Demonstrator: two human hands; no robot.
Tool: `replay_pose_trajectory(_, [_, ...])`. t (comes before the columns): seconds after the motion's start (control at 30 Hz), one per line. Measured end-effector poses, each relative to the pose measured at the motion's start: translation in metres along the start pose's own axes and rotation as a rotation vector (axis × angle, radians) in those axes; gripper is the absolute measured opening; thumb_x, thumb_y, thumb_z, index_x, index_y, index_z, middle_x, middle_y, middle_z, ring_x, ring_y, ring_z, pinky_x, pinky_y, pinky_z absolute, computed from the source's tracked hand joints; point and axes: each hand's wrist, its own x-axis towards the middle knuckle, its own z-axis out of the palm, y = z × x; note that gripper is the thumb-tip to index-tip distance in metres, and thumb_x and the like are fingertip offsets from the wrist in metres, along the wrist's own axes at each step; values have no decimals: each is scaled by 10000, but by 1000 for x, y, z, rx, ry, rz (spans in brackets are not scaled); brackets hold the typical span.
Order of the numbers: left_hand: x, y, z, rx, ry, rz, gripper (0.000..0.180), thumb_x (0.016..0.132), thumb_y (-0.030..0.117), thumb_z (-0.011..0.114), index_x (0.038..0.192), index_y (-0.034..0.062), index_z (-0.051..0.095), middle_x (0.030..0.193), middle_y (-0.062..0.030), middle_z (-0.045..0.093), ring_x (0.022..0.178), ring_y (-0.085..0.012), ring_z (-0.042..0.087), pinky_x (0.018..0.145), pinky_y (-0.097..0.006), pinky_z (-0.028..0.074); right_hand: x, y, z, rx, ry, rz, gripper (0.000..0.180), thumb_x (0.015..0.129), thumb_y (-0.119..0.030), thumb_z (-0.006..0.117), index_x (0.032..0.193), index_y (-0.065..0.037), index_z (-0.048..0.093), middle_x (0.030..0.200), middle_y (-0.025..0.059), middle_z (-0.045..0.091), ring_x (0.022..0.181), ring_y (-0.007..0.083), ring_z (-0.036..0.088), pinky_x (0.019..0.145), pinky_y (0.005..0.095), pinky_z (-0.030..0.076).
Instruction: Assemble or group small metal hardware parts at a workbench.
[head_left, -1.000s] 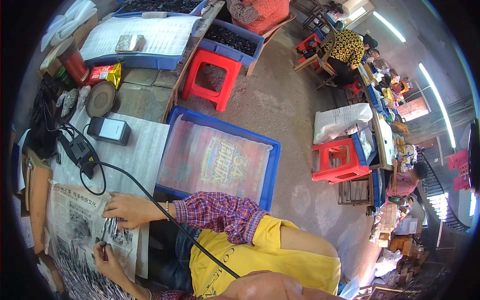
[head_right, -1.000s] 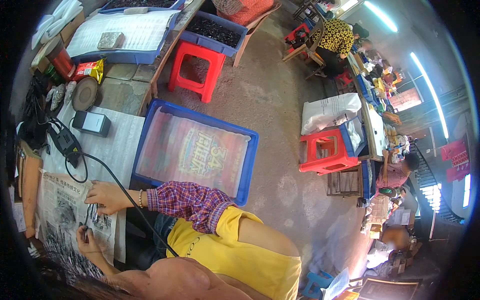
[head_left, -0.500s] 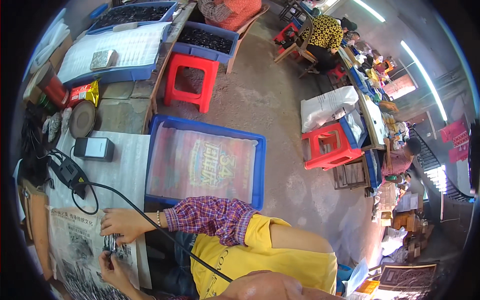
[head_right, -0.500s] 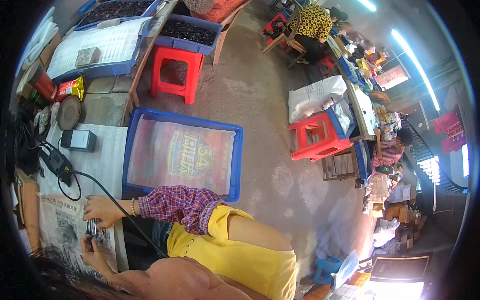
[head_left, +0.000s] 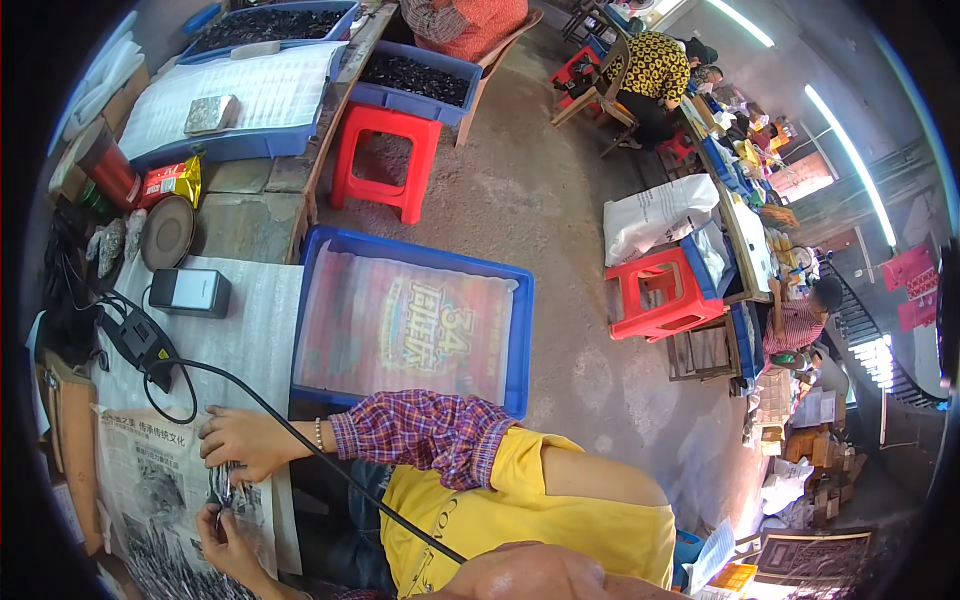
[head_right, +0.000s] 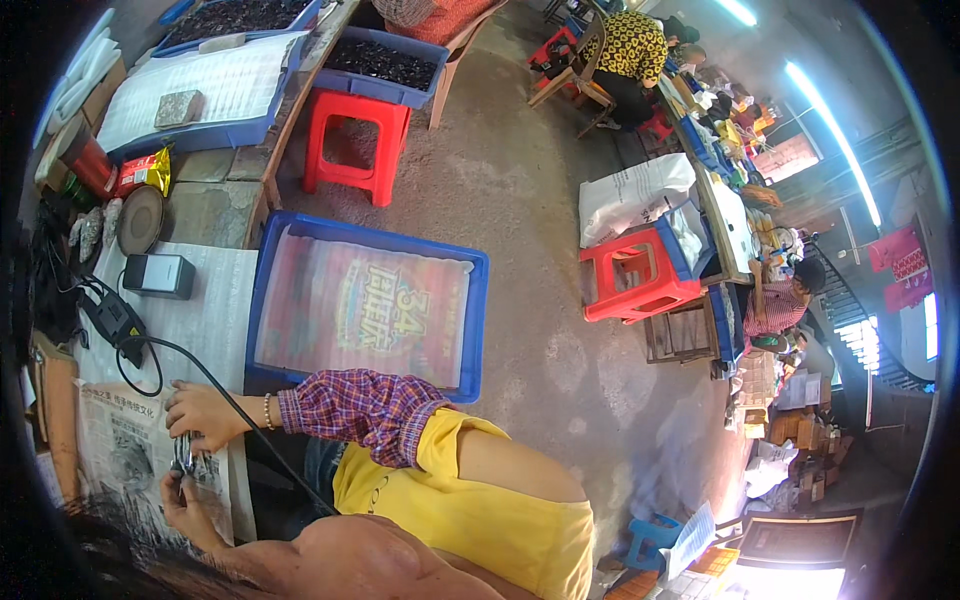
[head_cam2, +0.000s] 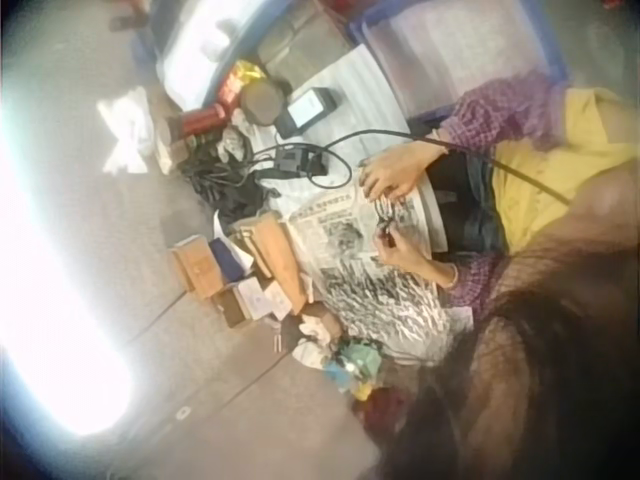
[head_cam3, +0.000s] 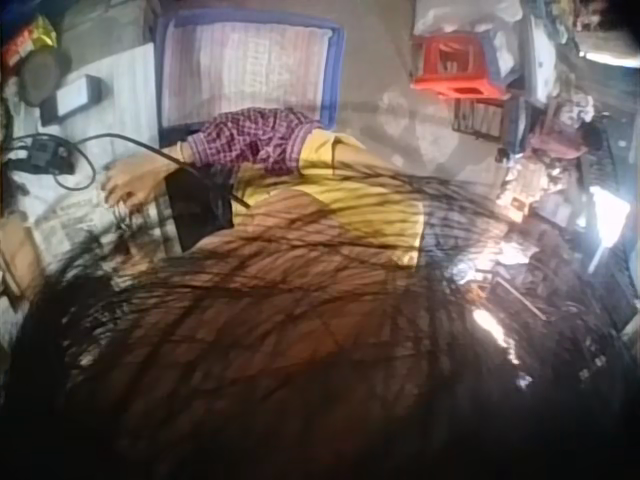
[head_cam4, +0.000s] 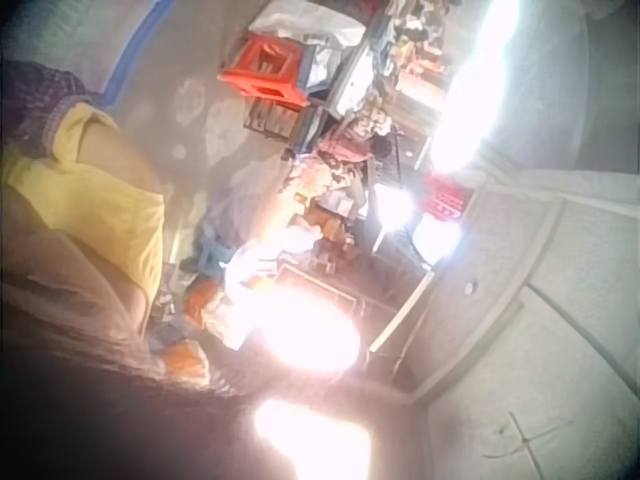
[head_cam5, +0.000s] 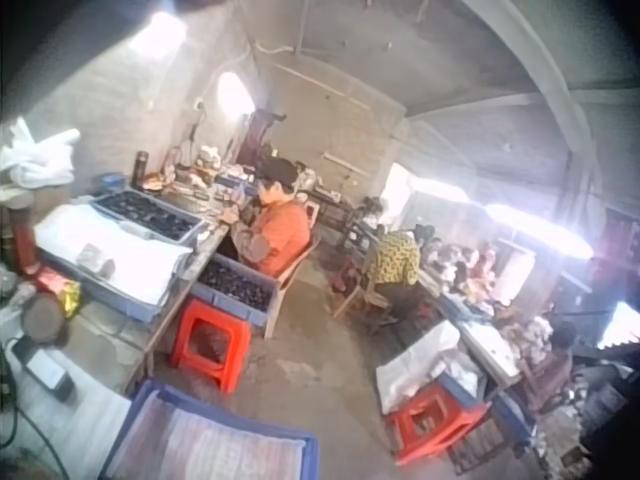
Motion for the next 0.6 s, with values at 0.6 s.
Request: replay_pose_trajectory(0.6, [-18,-16,-7,-42,3,-44,117,831,-44,506,947,-54,523,844,-43,550,775,-99,521,696,-218,424,-2,1,-3,157,92,-28,126,636,0,601,721,-87,569,833,20,602,929,230,556,917,461,401])
